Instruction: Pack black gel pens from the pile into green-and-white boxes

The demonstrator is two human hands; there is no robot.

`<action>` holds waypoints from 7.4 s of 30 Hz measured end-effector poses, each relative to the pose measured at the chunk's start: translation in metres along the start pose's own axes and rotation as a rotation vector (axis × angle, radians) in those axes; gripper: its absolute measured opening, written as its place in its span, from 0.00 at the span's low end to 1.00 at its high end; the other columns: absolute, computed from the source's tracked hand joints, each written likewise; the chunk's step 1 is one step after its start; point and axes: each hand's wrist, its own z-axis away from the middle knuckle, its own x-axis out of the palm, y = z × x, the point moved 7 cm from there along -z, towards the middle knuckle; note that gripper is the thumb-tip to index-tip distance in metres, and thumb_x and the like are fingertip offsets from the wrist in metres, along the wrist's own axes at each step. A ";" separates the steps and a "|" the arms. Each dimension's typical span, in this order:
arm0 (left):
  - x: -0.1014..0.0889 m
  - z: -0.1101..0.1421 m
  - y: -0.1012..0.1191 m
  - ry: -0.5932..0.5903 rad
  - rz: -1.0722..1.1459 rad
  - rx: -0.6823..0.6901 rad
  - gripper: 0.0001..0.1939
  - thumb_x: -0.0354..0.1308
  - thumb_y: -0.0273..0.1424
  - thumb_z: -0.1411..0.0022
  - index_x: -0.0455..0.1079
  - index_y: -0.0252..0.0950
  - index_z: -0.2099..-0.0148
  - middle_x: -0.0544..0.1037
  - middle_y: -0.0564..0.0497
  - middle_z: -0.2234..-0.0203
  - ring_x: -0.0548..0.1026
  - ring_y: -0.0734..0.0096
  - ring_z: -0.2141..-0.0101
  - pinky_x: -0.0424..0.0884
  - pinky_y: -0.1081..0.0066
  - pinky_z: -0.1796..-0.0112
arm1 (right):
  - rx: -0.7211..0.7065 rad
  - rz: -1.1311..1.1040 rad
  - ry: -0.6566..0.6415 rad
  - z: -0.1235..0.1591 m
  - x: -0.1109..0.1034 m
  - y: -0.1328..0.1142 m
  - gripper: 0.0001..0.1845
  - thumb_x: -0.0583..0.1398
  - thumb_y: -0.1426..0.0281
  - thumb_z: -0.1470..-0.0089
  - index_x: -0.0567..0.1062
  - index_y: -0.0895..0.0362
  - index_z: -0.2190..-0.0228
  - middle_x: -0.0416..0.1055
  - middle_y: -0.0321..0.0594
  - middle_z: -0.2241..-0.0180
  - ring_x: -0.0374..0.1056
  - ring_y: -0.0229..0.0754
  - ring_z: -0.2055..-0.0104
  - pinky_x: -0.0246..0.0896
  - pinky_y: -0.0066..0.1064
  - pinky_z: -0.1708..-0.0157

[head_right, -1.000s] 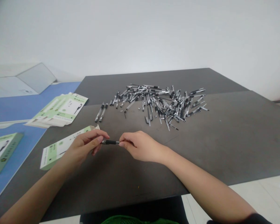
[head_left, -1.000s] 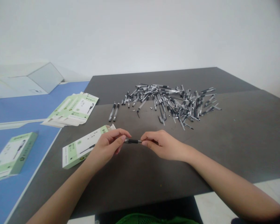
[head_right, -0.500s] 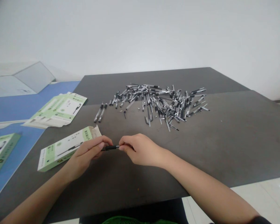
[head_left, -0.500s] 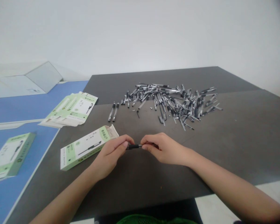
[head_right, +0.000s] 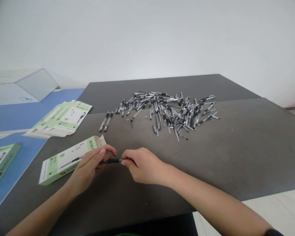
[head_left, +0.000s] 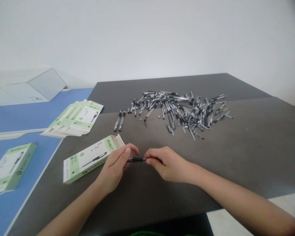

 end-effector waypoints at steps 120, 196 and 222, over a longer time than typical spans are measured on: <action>-0.091 0.044 -0.049 0.248 -1.346 -0.096 0.42 0.41 0.51 0.34 0.54 0.23 0.29 0.69 0.30 0.41 0.67 0.35 0.45 0.67 0.46 0.50 | 0.656 0.760 0.369 -0.103 -0.141 0.105 0.25 0.63 0.65 0.44 0.76 0.67 0.49 0.75 0.65 0.49 0.73 0.57 0.45 0.68 0.40 0.48; 0.058 -0.020 0.003 -0.375 0.545 0.021 0.15 0.55 0.43 0.33 0.69 0.35 0.57 0.58 0.60 0.80 0.54 0.79 0.81 0.53 0.76 0.79 | -0.072 -0.327 0.523 -0.019 -0.116 -0.008 0.11 0.54 0.65 0.37 0.64 0.53 0.73 0.62 0.28 0.84 0.56 0.32 0.86 0.50 0.24 0.84; 0.051 -0.018 0.011 -0.403 0.638 0.097 0.14 0.51 0.42 0.29 0.69 0.35 0.56 0.58 0.59 0.79 0.56 0.79 0.80 0.55 0.77 0.79 | -0.228 -0.200 0.187 -0.013 -0.082 -0.023 0.08 0.59 0.68 0.38 0.71 0.58 0.58 0.68 0.35 0.69 0.62 0.35 0.71 0.59 0.27 0.71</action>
